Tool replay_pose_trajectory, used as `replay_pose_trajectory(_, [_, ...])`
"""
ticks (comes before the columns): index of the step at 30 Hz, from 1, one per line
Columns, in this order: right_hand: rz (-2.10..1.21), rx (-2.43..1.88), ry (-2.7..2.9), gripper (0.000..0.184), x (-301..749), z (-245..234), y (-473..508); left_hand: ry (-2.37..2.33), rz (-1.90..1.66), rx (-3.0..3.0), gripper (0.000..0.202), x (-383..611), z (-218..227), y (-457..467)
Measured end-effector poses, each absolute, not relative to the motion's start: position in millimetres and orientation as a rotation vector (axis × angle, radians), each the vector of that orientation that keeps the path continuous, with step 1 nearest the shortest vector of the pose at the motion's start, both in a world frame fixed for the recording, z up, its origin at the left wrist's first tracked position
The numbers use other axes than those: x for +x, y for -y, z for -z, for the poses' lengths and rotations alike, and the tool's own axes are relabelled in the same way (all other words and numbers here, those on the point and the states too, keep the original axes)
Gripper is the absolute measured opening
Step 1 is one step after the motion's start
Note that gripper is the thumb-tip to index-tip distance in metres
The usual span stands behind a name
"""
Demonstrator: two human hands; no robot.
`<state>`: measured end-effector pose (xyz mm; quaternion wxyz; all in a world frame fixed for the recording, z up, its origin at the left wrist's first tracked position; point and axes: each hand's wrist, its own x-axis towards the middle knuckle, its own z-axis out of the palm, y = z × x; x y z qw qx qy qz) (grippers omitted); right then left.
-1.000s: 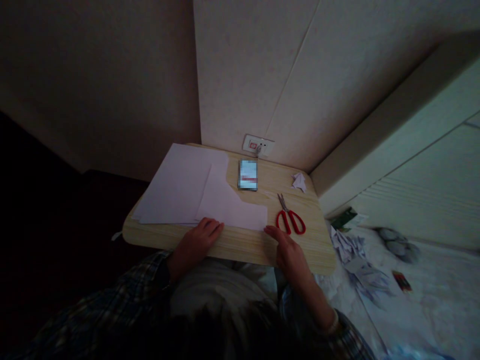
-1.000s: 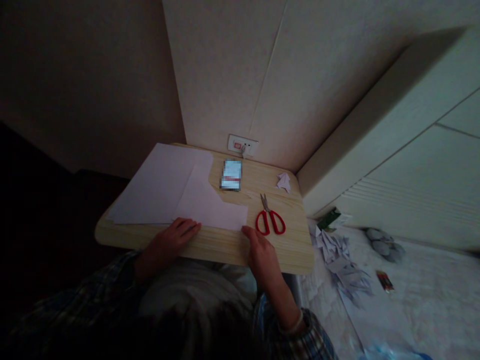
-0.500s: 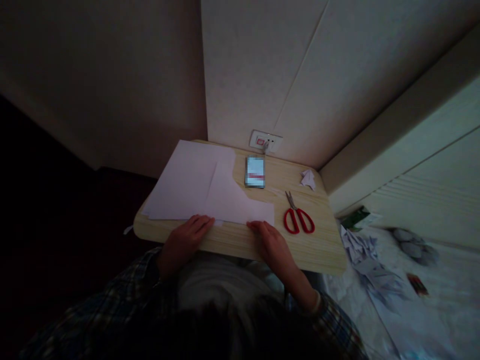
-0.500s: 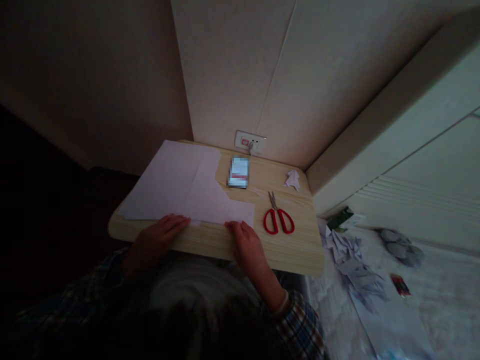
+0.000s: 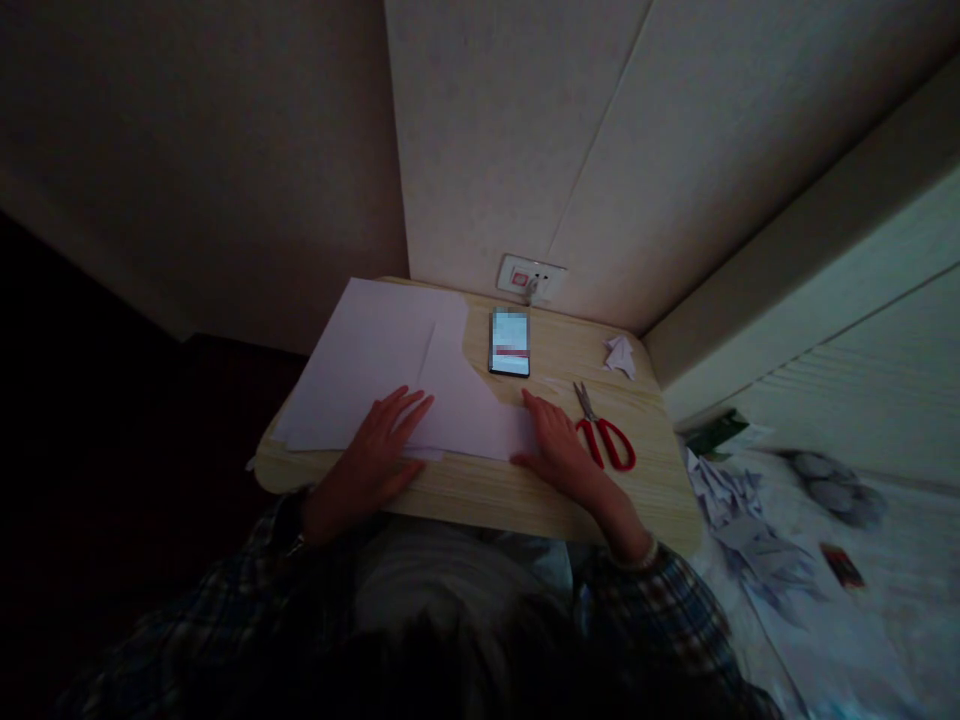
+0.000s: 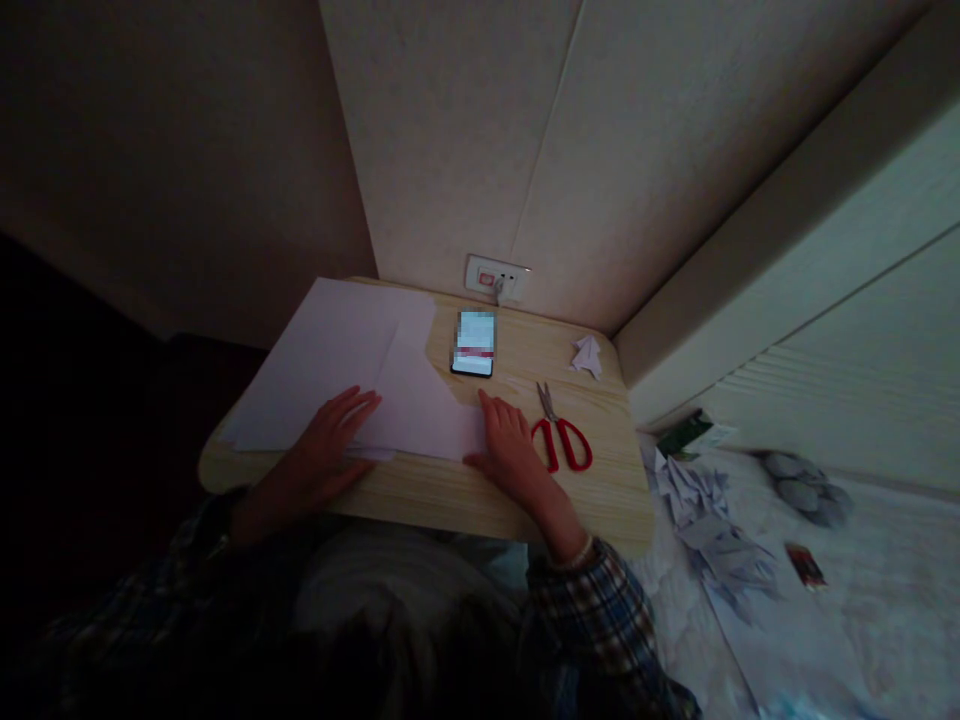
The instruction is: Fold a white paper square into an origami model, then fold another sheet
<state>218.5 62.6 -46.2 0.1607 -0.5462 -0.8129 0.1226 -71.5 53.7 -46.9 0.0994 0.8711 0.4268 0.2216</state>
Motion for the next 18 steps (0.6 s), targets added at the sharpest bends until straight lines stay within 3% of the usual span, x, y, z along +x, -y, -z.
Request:
replay_pose_trajectory(4, [-0.373,-1.583,2.407,0.092,219.6,36.1,-64.2,-1.304,-0.655,2.514,0.093,-75.4,53.7,-67.9])
replay_pose_trajectory(7, [-0.368,-1.617,2.403,0.086,216.2,26.5,-60.7,-1.379,-0.678,2.414,0.1,-76.7,58.9,-77.1])
replay_pose_trajectory(14, [-0.147,-1.606,2.388,0.036,210.9,22.6,-44.4,-1.278,-0.86,2.169,0.103,-70.4,57.1,-82.7])
replay_pose_trajectory(18, [-0.051,-1.461,2.34,0.02,214.3,28.1,-30.5,-1.333,-0.949,1.881,0.095,-66.5,52.1,-80.0])
